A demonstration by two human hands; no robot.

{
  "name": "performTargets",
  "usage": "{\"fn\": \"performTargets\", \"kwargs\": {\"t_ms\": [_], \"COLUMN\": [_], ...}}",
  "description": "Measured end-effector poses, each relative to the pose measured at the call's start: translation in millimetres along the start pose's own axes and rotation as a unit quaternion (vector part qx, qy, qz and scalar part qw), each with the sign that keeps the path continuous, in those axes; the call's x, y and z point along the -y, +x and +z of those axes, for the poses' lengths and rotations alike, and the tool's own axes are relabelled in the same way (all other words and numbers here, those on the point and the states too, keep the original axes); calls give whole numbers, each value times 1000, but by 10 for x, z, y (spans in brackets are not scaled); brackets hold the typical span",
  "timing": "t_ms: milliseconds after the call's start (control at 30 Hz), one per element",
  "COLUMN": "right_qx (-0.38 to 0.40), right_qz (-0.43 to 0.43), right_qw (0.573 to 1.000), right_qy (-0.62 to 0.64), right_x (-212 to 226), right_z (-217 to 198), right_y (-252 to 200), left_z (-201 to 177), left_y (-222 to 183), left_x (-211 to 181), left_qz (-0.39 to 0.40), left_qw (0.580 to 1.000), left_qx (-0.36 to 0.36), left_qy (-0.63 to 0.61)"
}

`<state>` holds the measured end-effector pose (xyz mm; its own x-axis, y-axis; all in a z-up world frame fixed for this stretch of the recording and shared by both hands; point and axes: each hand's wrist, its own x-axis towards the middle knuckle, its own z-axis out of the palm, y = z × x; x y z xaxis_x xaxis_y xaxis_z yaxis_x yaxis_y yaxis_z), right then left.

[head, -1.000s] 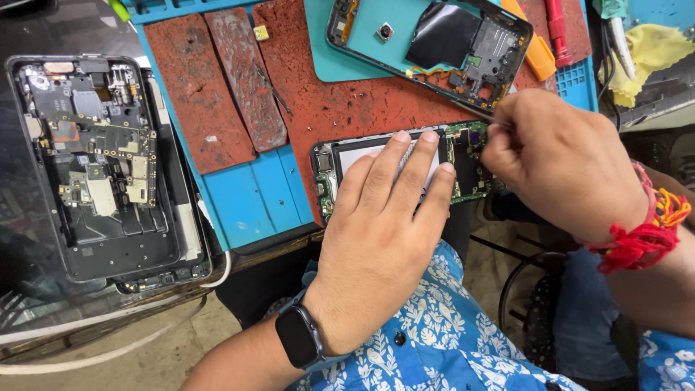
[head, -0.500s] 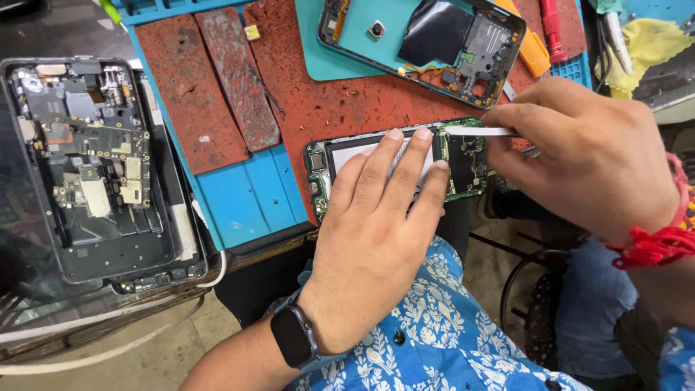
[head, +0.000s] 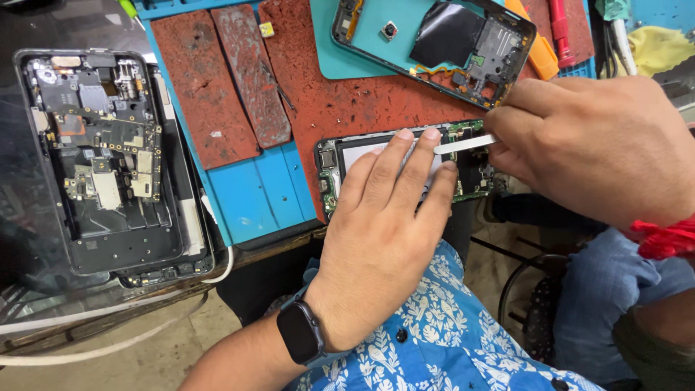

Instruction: The person removes the internal battery and ribbon cables from a disassembled mobile phone. They use a plastic pry tool and tweezers to lift the battery and disconnect components from the circuit board.

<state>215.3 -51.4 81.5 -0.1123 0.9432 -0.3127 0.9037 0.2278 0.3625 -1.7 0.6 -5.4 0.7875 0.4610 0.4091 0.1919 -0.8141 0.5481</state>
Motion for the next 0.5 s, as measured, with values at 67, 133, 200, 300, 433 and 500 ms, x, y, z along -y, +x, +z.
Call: {"fn": "performTargets", "kwargs": {"t_ms": [67, 133, 200, 300, 433, 500], "right_qx": [-19, -30, -31, -39, 16, 41], "right_qz": [-6, -12, -18, -29, -30, -33], "right_qw": [1000, 999, 999, 999, 999, 999], "right_qy": [11, 18, 20, 14, 15, 9], "right_x": [2, -3, -12, -30, -73, -88], "right_z": [-2, 4, 13, 29, 49, 47], "right_y": [-4, -5, -10, -15, 40, 85], "left_z": [-4, -8, -13, -15, -18, -18], "left_y": [2, 3, 5, 9, 10, 12], "left_x": [2, 5, 8, 7, 10, 10], "left_qz": [-1, 0, 1, 0, 2, 2], "left_qw": [1000, 1000, 1000, 1000, 1000, 1000], "left_qx": [0, 1, 2, 4, 4, 4], "left_qy": [-3, -4, -3, -4, -7, -6]}}
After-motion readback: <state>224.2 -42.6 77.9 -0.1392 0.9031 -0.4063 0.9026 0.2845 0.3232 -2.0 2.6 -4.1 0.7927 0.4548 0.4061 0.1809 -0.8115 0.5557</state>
